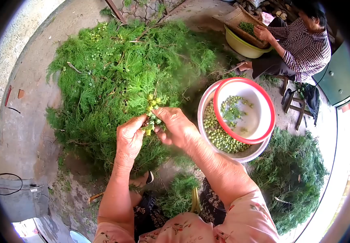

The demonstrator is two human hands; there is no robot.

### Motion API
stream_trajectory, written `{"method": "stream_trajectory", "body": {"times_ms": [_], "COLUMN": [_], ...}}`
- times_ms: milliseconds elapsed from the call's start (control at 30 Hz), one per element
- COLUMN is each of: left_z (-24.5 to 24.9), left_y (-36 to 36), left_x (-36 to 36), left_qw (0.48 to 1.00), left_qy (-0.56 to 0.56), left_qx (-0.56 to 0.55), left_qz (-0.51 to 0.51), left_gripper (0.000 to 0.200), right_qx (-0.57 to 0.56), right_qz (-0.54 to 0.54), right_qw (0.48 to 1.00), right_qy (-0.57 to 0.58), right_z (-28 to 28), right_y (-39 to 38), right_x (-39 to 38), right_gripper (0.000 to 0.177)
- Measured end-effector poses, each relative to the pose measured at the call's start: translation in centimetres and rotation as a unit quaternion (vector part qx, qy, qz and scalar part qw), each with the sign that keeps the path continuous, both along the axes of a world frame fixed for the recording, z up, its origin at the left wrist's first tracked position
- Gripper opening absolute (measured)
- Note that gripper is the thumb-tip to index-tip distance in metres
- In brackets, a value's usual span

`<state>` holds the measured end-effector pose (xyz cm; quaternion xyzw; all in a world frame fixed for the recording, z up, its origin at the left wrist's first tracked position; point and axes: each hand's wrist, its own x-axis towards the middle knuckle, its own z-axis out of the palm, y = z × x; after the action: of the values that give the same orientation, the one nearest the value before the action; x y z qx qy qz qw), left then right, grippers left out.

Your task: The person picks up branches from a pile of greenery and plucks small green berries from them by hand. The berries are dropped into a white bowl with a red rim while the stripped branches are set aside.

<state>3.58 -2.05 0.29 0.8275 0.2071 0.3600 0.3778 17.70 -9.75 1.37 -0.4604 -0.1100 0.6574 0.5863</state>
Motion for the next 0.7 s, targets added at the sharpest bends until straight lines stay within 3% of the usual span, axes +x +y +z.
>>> {"method": "stream_trajectory", "body": {"times_ms": [100,200,300,467,567,700], "left_z": [-0.3,0.7,1.0,1.9,1.3,0.9], "left_y": [-0.8,-0.9,-1.2,-2.3,-3.2,-5.0], "left_x": [0.2,0.2,0.7,3.1,5.2,7.4], "left_qw": [0.983,0.965,0.93,0.883,0.887,0.894], "left_qy": [-0.033,-0.031,-0.071,-0.09,-0.077,-0.073], "left_qx": [-0.179,-0.261,-0.36,-0.457,-0.453,-0.44], "left_qz": [0.006,0.014,0.035,0.052,0.04,0.05], "left_gripper": [0.029,0.02,0.016,0.004,0.004,0.006], "right_qx": [-0.024,-0.005,0.033,0.003,0.01,0.01], "right_qz": [-0.032,-0.054,-0.085,-0.157,-0.207,-0.247], "right_qw": [0.993,0.98,0.977,0.98,0.978,0.968], "right_qy": [-0.111,-0.19,-0.194,-0.118,-0.009,0.034], "right_z": [0.3,0.1,-0.5,0.2,-0.9,-1.3], "right_y": [0.3,0.4,0.6,0.3,-0.9,-2.3], "right_x": [-0.7,-1.0,-1.2,0.1,2.0,4.4], "right_gripper": [0.029,0.033,0.027,0.02,0.021,0.019]}}
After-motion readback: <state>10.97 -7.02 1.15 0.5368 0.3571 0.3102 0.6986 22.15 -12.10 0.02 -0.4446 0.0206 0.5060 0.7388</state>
